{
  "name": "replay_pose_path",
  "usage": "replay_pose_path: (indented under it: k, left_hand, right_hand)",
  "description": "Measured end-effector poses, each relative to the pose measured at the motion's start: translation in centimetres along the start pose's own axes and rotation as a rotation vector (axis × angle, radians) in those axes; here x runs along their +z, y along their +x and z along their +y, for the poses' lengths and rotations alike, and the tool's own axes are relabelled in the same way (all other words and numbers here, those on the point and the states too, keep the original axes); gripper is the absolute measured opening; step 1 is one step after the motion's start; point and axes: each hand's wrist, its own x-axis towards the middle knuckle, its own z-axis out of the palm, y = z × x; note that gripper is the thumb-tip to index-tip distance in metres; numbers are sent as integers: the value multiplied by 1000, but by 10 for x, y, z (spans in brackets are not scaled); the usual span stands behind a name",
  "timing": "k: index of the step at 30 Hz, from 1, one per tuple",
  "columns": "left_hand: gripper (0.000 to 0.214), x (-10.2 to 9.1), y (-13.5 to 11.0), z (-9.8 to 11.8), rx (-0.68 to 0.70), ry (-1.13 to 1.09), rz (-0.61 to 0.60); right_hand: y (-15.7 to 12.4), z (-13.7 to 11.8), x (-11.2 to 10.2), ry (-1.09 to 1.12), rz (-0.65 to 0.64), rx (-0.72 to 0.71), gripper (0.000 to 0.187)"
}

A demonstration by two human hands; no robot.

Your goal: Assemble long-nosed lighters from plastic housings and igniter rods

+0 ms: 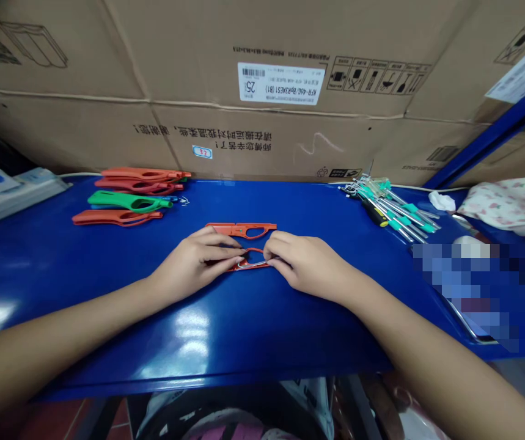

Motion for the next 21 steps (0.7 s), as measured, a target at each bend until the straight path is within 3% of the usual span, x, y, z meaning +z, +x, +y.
replay_pose_path:
  k: [14,21]
  left_hand:
    - [35,-23,-9,21,10,356,-270]
    - [44,-22,-16,34,6,498,-353]
  right_hand:
    - [0,4,-1,21,-1,-4,8]
    - [-3,6,-3,29,-16,-44,11]
